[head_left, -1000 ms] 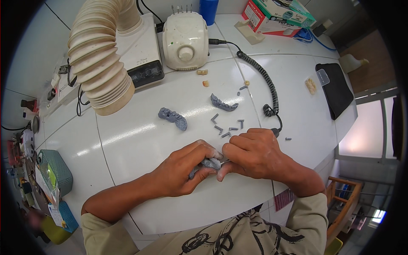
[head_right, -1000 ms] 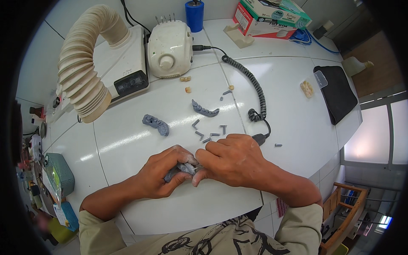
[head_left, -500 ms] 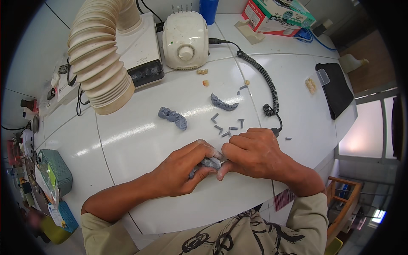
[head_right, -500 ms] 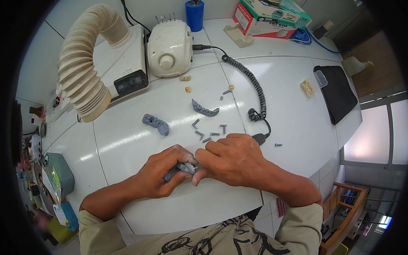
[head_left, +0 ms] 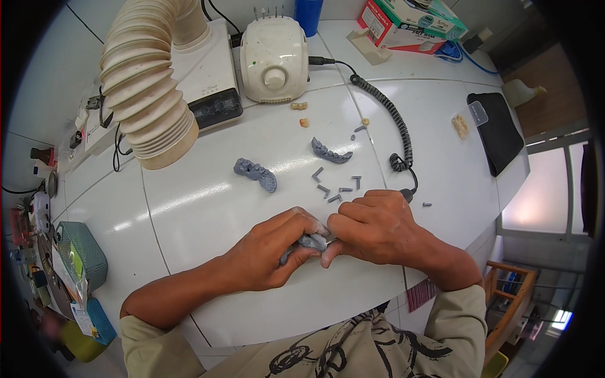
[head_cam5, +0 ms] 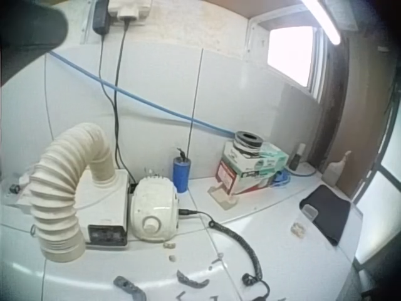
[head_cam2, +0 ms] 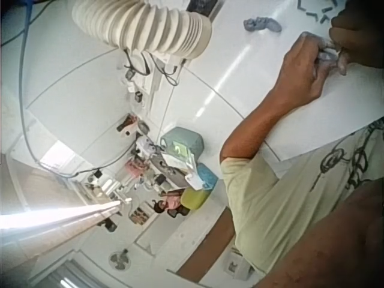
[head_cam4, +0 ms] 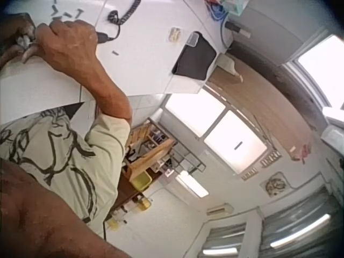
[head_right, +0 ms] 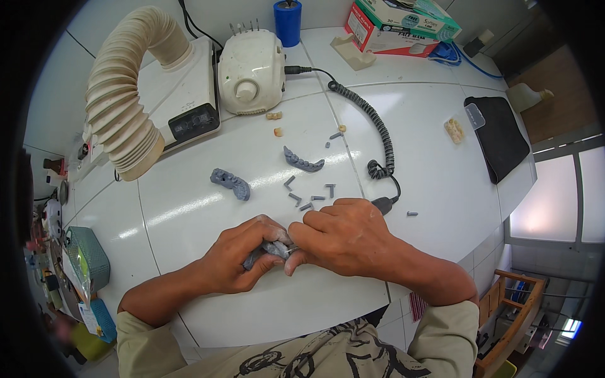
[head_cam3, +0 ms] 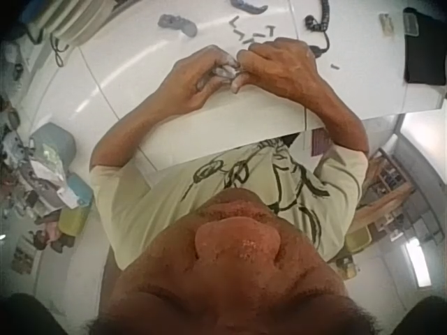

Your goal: Assembling the components of a dental model for a denture fitting.

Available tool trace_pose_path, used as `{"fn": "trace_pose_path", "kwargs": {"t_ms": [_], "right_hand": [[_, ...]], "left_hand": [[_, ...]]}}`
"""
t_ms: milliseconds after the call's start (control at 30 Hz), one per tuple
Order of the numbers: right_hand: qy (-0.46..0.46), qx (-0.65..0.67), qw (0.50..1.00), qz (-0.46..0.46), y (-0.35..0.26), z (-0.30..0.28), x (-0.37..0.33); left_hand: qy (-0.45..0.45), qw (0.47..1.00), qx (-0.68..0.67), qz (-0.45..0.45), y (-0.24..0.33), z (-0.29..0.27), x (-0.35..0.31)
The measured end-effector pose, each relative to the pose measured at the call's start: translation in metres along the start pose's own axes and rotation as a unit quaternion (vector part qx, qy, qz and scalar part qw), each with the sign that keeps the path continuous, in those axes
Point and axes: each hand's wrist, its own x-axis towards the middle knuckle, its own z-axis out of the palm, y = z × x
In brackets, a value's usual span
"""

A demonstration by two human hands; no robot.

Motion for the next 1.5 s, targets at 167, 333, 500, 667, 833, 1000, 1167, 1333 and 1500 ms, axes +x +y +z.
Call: {"fn": "trace_pose_path", "kwargs": {"t_ms": [167, 333, 500, 667, 833, 1000, 1167, 1333, 1500], "right_hand": [[-0.002, 0.002, 1.0, 0.009, -0.001, 0.0, -0.001], [0.004, 0.003, 1.0, 0.008, -0.001, 0.001, -0.001], [0.001, 0.002, 1.0, 0.005, -0.001, 0.0, 0.0], [-0.002, 0.001, 1.0, 0.006, 0.0, 0.001, -0.001], [0.02, 0.0, 0.999, 0.029, 0.0, -0.005, 0.001], [0.019, -0.041, 0.998, 0.037, 0.006, -0.006, 0.0], [0.009, -0.046, 0.998, 0.037, 0.005, -0.006, 0.0], [-0.007, -0.056, 0.997, 0.046, 0.003, -0.002, -0.001], [-0.028, -0.073, 0.995, 0.06, 0.001, -0.002, -0.001]], "left_hand": [[0.011, 1.0, -0.012, -0.011, 0.0, 0.001, 0.0], [0.005, 1.0, -0.008, -0.007, 0.001, -0.001, 0.0], [0.007, 1.0, -0.006, -0.004, 0.0, -0.001, 0.0], [0.018, 0.999, -0.029, -0.013, 0.001, 0.001, 0.0], [0.051, 0.997, -0.045, -0.04, 0.004, 0.003, -0.002], [0.057, 0.998, 0.019, -0.006, 0.0, 0.005, -0.002], [0.073, 0.996, 0.04, -0.025, 0.0, 0.008, -0.005], [0.058, 0.996, 0.066, -0.024, 0.001, 0.009, -0.006], [0.058, 0.994, 0.094, -0.019, 0.001, 0.011, -0.008]]}}
